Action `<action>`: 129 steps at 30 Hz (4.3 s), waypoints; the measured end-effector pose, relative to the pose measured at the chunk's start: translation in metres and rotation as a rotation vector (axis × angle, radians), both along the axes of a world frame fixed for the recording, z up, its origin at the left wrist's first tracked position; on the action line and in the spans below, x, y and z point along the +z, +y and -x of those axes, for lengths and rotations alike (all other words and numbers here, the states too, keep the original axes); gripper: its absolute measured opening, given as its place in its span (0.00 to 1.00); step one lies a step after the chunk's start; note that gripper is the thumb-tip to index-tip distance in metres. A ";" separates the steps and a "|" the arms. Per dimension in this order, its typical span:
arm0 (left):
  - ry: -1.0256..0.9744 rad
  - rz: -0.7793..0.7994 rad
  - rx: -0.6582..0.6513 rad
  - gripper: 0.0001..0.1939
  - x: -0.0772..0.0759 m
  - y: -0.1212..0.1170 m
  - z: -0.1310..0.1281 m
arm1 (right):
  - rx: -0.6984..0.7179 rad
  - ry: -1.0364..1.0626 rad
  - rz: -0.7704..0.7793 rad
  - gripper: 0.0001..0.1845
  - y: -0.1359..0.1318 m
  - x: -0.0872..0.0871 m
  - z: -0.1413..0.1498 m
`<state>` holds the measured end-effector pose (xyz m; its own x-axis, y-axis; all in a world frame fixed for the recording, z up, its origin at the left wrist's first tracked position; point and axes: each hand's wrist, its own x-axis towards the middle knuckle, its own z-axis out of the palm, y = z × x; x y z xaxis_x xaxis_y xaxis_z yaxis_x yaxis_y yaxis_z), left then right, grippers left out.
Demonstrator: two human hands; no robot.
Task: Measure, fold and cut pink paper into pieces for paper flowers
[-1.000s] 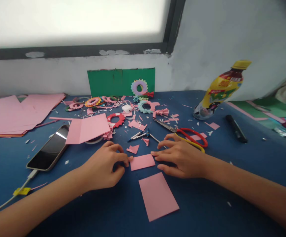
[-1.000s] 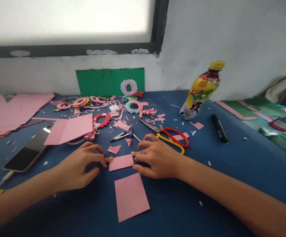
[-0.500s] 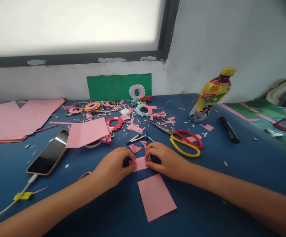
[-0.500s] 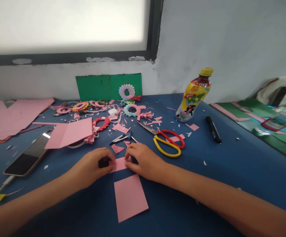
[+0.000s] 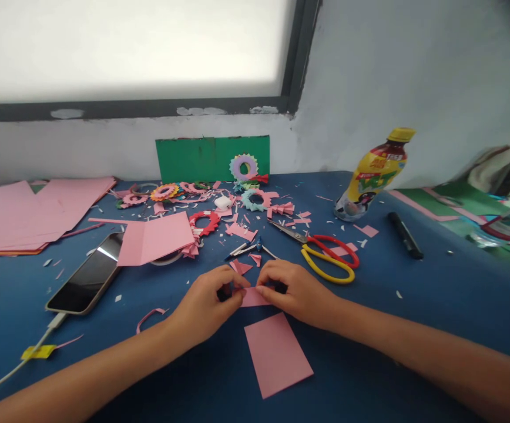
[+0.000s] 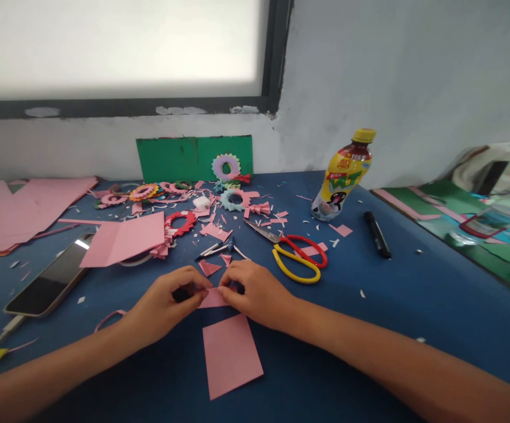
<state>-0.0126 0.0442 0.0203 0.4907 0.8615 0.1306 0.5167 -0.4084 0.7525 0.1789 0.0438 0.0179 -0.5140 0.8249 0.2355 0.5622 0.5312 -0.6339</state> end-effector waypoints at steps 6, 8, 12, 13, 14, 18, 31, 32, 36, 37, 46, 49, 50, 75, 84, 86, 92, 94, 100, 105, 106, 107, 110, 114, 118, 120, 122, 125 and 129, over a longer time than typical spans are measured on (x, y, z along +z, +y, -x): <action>-0.001 -0.139 -0.025 0.05 0.005 -0.010 -0.004 | 0.005 0.051 -0.147 0.04 -0.013 0.001 0.006; -0.007 -0.219 -0.023 0.04 0.004 -0.012 -0.004 | 0.002 0.056 -0.194 0.05 -0.016 0.001 0.009; 0.004 -0.303 -0.022 0.03 0.001 -0.011 -0.004 | -0.013 0.095 -0.235 0.07 -0.018 0.001 0.010; 0.007 -0.301 -0.008 0.03 0.001 -0.009 -0.003 | -0.022 0.114 -0.233 0.08 -0.017 0.001 0.009; 0.010 -0.292 0.015 0.04 0.001 -0.007 -0.001 | -0.032 0.133 -0.232 0.08 -0.017 0.002 0.008; 0.012 -0.261 0.136 0.05 0.004 0.007 0.010 | -0.087 0.169 -0.231 0.08 -0.013 0.006 0.002; 0.001 -0.410 -0.025 0.08 0.000 -0.009 0.002 | -0.023 0.073 -0.452 0.06 -0.011 0.002 0.007; 0.002 -0.391 -0.009 0.09 0.000 -0.011 0.001 | -0.027 0.061 -0.472 0.06 -0.011 0.002 0.008; -0.012 -0.217 0.075 0.09 0.003 -0.012 0.000 | -0.089 0.027 -0.462 0.06 -0.004 0.004 0.002; -0.027 -0.177 0.107 0.08 0.004 -0.012 0.000 | -0.112 0.031 -0.438 0.06 0.000 0.005 -0.002; -0.502 0.096 0.384 0.09 0.006 -0.003 -0.001 | -0.082 0.297 0.256 0.09 0.009 0.011 -0.011; -0.555 0.141 0.356 0.11 0.001 -0.003 -0.003 | -0.061 0.455 0.469 0.13 0.002 0.008 -0.002; -0.542 0.146 0.335 0.11 0.000 -0.003 -0.004 | -0.093 0.495 0.482 0.13 0.000 0.006 0.000; -0.216 0.253 0.167 0.13 -0.006 0.001 0.000 | 0.117 0.099 0.716 0.14 -0.002 0.030 -0.003; 0.503 -0.252 0.121 0.07 -0.003 -0.002 -0.001 | -0.191 -0.235 0.133 0.06 0.006 0.004 -0.001; 0.517 -0.334 0.114 0.06 -0.006 -0.001 -0.001 | -0.192 -0.283 -0.009 0.04 0.004 -0.001 0.001; 0.459 -0.640 0.028 0.06 -0.020 0.003 0.005 | -0.010 -0.435 -0.436 0.08 -0.001 -0.013 -0.003; 0.464 -0.735 -0.039 0.08 -0.021 0.004 0.006 | 0.045 -0.482 -0.539 0.10 -0.003 -0.014 -0.005; 0.422 -0.901 -0.175 0.10 -0.020 0.004 0.008 | 0.095 -0.391 -0.733 0.11 -0.004 -0.014 -0.006; 0.435 -0.911 -0.227 0.10 -0.021 0.005 0.008 | 0.154 -0.300 -0.740 0.11 0.001 -0.017 -0.007; 0.435 -0.905 -0.228 0.10 -0.021 0.005 0.008 | 0.168 -0.288 -0.734 0.11 0.002 -0.018 -0.008; 0.430 -0.899 -0.230 0.11 -0.022 0.006 0.007 | 0.178 -0.278 -0.726 0.11 0.003 -0.019 -0.009; 0.405 -0.879 -0.229 0.11 -0.022 0.005 0.006 | 0.196 -0.257 -0.696 0.11 0.004 -0.020 -0.010; 0.410 -0.819 -0.225 0.12 -0.020 0.004 0.005 | 0.208 -0.254 -0.667 0.11 0.005 -0.019 -0.010; 0.416 -0.755 -0.241 0.13 -0.018 0.003 0.006 | 0.208 -0.261 -0.643 0.11 0.005 -0.018 -0.010; 0.408 -0.741 -0.251 0.13 -0.018 0.003 0.006 | 0.209 -0.263 -0.637 0.11 0.006 -0.019 -0.010; 0.401 -0.730 -0.258 0.12 -0.018 0.004 0.007 | 0.212 -0.263 -0.636 0.11 0.006 -0.019 -0.011; 0.392 -0.722 -0.271 0.12 -0.018 0.004 0.007 | 0.215 -0.262 -0.637 0.11 0.006 -0.020 -0.011; 0.381 -0.723 -0.265 0.11 -0.017 0.004 0.006 | 0.209 -0.258 -0.652 0.11 0.006 -0.022 -0.011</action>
